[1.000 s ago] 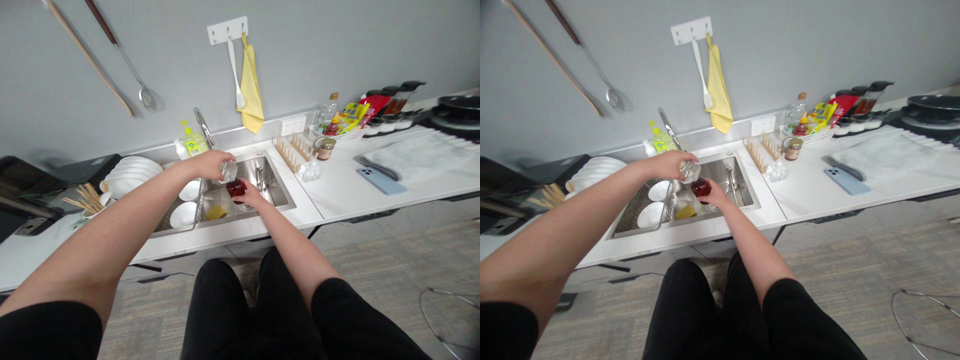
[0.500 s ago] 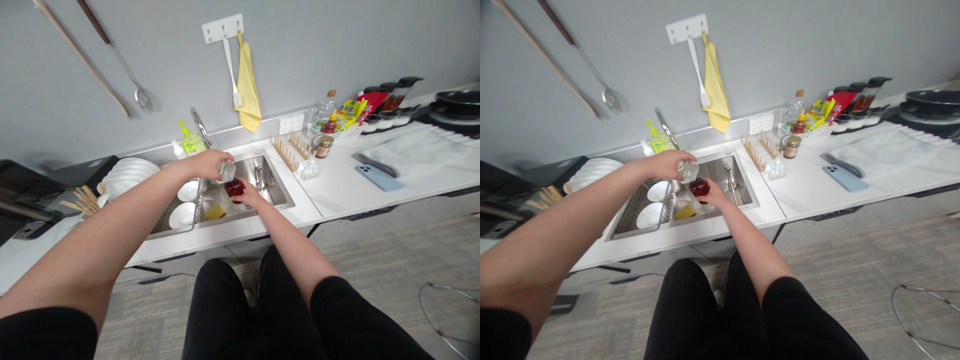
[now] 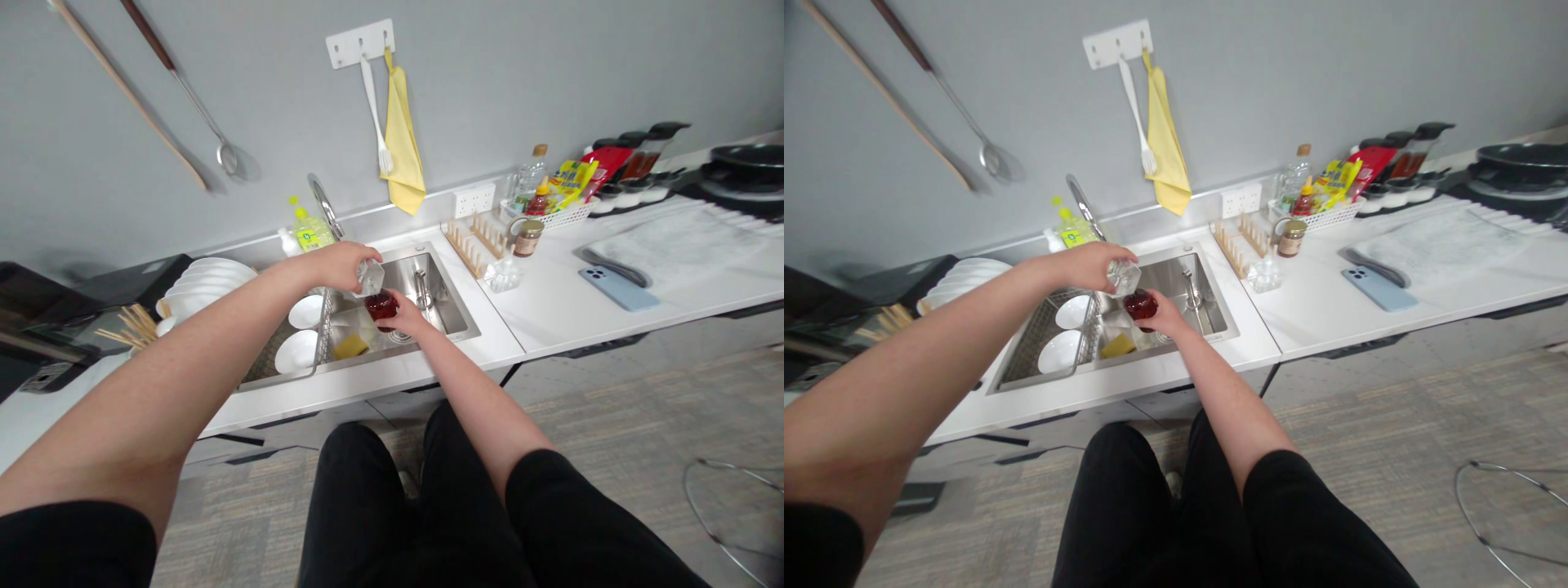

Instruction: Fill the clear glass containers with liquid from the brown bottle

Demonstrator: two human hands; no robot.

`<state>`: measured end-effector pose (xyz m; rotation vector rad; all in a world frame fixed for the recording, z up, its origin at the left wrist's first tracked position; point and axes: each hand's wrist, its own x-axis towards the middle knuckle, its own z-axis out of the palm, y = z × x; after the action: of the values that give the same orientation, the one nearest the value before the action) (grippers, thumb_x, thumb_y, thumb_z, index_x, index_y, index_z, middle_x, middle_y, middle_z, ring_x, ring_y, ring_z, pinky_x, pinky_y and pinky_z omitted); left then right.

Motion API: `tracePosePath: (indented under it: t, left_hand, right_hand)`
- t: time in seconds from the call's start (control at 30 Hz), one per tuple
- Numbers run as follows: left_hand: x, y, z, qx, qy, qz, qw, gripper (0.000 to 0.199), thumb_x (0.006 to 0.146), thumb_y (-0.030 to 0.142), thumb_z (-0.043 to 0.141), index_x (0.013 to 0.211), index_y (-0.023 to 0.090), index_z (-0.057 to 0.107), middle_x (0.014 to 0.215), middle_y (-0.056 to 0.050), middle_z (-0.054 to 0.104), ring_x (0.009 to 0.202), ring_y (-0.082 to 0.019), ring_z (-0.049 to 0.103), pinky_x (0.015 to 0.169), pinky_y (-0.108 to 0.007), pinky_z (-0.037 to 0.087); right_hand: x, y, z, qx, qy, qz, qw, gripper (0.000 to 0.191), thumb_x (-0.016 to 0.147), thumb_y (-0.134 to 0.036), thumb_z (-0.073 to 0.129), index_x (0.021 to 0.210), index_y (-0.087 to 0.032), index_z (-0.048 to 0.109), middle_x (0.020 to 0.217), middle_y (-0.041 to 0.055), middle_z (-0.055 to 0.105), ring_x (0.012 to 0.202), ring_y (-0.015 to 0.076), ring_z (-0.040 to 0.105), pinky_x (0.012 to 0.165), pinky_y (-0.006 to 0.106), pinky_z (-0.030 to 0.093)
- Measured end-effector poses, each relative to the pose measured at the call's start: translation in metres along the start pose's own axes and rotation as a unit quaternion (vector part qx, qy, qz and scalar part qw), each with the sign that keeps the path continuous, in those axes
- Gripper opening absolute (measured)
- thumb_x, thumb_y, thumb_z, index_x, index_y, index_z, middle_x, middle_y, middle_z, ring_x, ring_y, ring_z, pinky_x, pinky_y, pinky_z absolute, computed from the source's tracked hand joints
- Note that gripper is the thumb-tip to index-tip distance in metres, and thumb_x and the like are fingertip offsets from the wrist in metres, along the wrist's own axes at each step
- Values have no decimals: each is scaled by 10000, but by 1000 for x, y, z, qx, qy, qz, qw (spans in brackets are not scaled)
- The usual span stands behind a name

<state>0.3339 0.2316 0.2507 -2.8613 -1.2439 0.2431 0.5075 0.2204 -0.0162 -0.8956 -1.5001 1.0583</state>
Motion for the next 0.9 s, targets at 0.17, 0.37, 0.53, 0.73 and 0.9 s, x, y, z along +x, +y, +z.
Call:
tracePosePath:
  t: [0.17, 0.37, 0.53, 0.73, 0.9]
  left_hand:
    - [2, 0, 1, 2, 0, 9, 1000, 864, 721, 292, 838, 1567, 218, 682, 1475, -115, 776, 1321, -337, 735, 1157, -389, 545]
    - [6, -5, 4, 6, 13, 25, 1000, 857, 702, 282, 838, 1545, 225, 699, 1420, -112, 798, 1269, -337, 752, 1113, -395, 565]
    - [9, -6, 5, -1, 14, 32, 999, 858, 694, 269, 831, 1541, 225, 702, 1428, -111, 793, 1262, -339, 748, 1109, -400, 564]
    - [11, -7, 5, 6, 7, 34, 999, 875, 692, 285, 844, 1554, 262, 696, 1421, -95, 795, 1270, -335, 746, 1122, -399, 555]
    - [11, -7, 3, 15, 3, 24, 1000, 903, 686, 308, 862, 1571, 304, 683, 1430, -82, 795, 1280, -339, 749, 1128, -397, 556]
  right_hand:
    - [0, -1, 0, 2, -2, 2, 1000, 924, 608, -305, 1049, 1464, -262, 700, 1366, 81, 811, 1270, 348, 776, 1208, 579, 577]
    - [0, 0, -1, -2, 1, -5, 1000, 917, 606, -310, 1040, 1456, -257, 701, 1381, 83, 808, 1280, 356, 770, 1217, 584, 570]
    - [-1, 0, -1, 0, -1, -4, 1000, 912, 608, -311, 1038, 1453, -262, 698, 1365, 78, 815, 1270, 359, 777, 1208, 589, 584]
    - [-1, -2, -2, 2, -4, -6, 1000, 896, 611, -319, 1040, 1438, -261, 700, 1348, 78, 815, 1255, 360, 782, 1189, 592, 601]
    - [-1, -2, -1, -1, -2, -7, 1000, 890, 615, -292, 1032, 1442, -265, 706, 1339, 71, 822, 1254, 360, 782, 1195, 594, 597]
